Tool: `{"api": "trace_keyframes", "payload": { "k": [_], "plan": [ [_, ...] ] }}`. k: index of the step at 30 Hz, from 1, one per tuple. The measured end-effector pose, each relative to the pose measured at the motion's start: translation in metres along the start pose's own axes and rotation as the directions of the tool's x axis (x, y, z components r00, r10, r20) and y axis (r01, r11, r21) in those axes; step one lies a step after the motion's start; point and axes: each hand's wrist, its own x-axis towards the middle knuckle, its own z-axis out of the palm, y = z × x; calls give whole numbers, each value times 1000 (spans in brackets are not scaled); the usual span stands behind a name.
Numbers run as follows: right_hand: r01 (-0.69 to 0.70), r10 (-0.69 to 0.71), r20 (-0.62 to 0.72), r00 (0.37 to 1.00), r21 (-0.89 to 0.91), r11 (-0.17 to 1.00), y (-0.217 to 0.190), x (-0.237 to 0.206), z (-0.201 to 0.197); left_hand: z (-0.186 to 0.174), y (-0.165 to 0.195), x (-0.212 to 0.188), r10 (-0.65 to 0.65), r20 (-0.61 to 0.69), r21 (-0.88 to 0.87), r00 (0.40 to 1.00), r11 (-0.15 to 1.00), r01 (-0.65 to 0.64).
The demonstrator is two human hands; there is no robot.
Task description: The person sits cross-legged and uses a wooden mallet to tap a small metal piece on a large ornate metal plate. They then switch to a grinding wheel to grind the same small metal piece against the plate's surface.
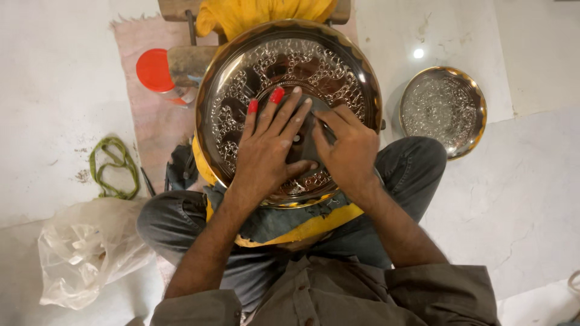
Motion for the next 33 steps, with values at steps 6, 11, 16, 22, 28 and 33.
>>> {"api": "trace_keyframes", "payload": {
  "k": [6, 11, 16, 22, 28, 33],
  "plan": [
    [-124, 123, 56, 991, 18, 992, -4, -7, -11, 1, 0, 1, 17, -21, -7, 1000, 1000, -17],
    [16, -16, -11, 1000, -25, 1000, 5, -7, 1, 0, -1, 0, -11, 22, -3, 1000, 1000, 11],
    [-2, 2, -8, 1000, -54, 999, 5, -12, -1, 0, -1, 2, 20, 9, 4, 1000, 1000, -20],
    [10, -11, -32, 999, -21, 1000, -1, 1, 0, 1, -1, 0, -11, 31, 2, 999, 1000, 11],
    [-50, 49, 16, 999, 8, 999, -1, -4, -10, 1, -2, 2, 6, -4, 7, 1000, 1000, -6],
    [29, -29, -3, 1000, -23, 999, 4, -2, 2, 1, 0, 0, 0, 34, 8, 999, 1000, -1]
  ]
}}
